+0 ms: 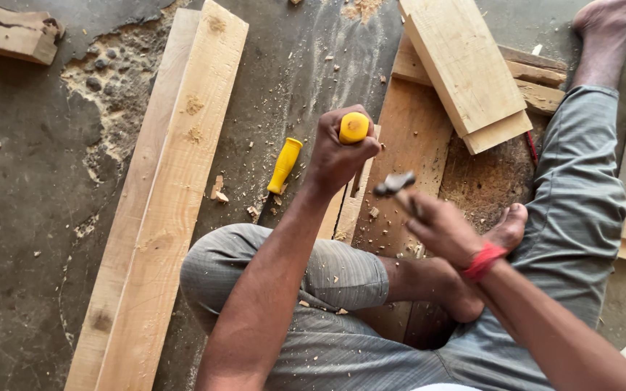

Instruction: The person sits on the floor and uses a mallet and chisel to cut a rectangular mortise slot into a wooden board, clearing out chips by hand. They then mark the wood with a pencil, pare the slot edges with the chisel, and finally saw a wooden piece with a hand saw.

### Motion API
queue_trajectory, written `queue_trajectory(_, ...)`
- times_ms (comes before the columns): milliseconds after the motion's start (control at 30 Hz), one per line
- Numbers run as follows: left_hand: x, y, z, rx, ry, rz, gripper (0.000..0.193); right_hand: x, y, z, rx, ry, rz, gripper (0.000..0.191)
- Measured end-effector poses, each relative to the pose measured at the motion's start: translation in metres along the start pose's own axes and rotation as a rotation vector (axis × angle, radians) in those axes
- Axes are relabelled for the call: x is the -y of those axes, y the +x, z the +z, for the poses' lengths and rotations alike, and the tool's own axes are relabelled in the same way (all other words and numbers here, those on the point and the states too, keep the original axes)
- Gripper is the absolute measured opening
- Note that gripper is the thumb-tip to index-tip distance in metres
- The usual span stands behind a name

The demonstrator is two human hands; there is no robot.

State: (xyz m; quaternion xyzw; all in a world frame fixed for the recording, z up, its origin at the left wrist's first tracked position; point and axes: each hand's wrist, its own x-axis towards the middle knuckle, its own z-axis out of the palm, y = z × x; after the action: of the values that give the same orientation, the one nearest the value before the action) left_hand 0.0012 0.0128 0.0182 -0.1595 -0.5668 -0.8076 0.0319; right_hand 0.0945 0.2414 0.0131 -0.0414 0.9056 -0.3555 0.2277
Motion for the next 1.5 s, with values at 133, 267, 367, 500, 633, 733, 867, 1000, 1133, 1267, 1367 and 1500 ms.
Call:
queue_trajectory(133, 0.001, -0.005, 0.001, 0.008, 0.010, -0.023, 0.013, 0.050, -0.008, -0.057, -0.163, 0.076, -0.286, 0.013)
queue_trajectory(267, 0.000, -0.008, 0.002, 0.009, 0.025, -0.014, 0.013, 0.103, -0.009, -0.096, -0.387, -0.009, -0.551, 0.047)
queue_trajectory(367, -0.001, -0.010, 0.001, -0.026, -0.050, -0.068, 0.011, 0.130, 0.005, -0.095, -0.303, -0.152, -0.799, 0.051)
queue_trajectory(500, 0.005, -0.016, -0.002, -0.009, -0.056, -0.070, 0.013, 0.144, 0.011, -0.089, -0.122, -0.338, -0.910, 0.064)
queue_trajectory(633, 0.017, -0.021, -0.003, 0.003, 0.003, -0.086, 0.007, 0.146, 0.001, -0.092, -0.182, -0.202, -0.941, 0.057)
queue_trajectory(733, 0.022, -0.022, -0.003, 0.029, 0.002, -0.089, 0.006, 0.146, 0.002, -0.088, -0.223, -0.280, -0.892, 0.056)
queue_trajectory(867, 0.020, -0.027, -0.003, 0.023, -0.037, -0.153, 0.020, 0.140, 0.010, -0.080, -0.108, -0.364, -0.778, 0.059)
queue_trajectory(1000, 0.012, -0.027, -0.006, 0.039, 0.003, -0.271, 0.007, 0.131, 0.000, -0.091, -0.104, -0.151, -0.805, 0.060)
queue_trajectory(1133, 0.004, -0.013, -0.013, 0.061, -0.022, -0.257, 0.015, 0.135, -0.019, -0.102, -0.260, -0.141, -0.720, 0.057)
queue_trajectory(1267, -0.007, -0.007, -0.024, -0.167, -0.032, -0.247, 0.006, 0.141, -0.030, -0.098, -0.222, -0.015, -0.685, 0.052)
queue_trajectory(1367, -0.012, -0.008, -0.026, -0.037, 0.059, 0.026, 0.012, 0.131, -0.031, -0.090, -0.237, -0.018, -0.642, 0.052)
queue_trajectory(1500, -0.007, -0.008, -0.018, -0.074, 0.144, 0.006, 0.014, 0.107, -0.028, -0.080, -0.226, -0.002, -0.391, 0.054)
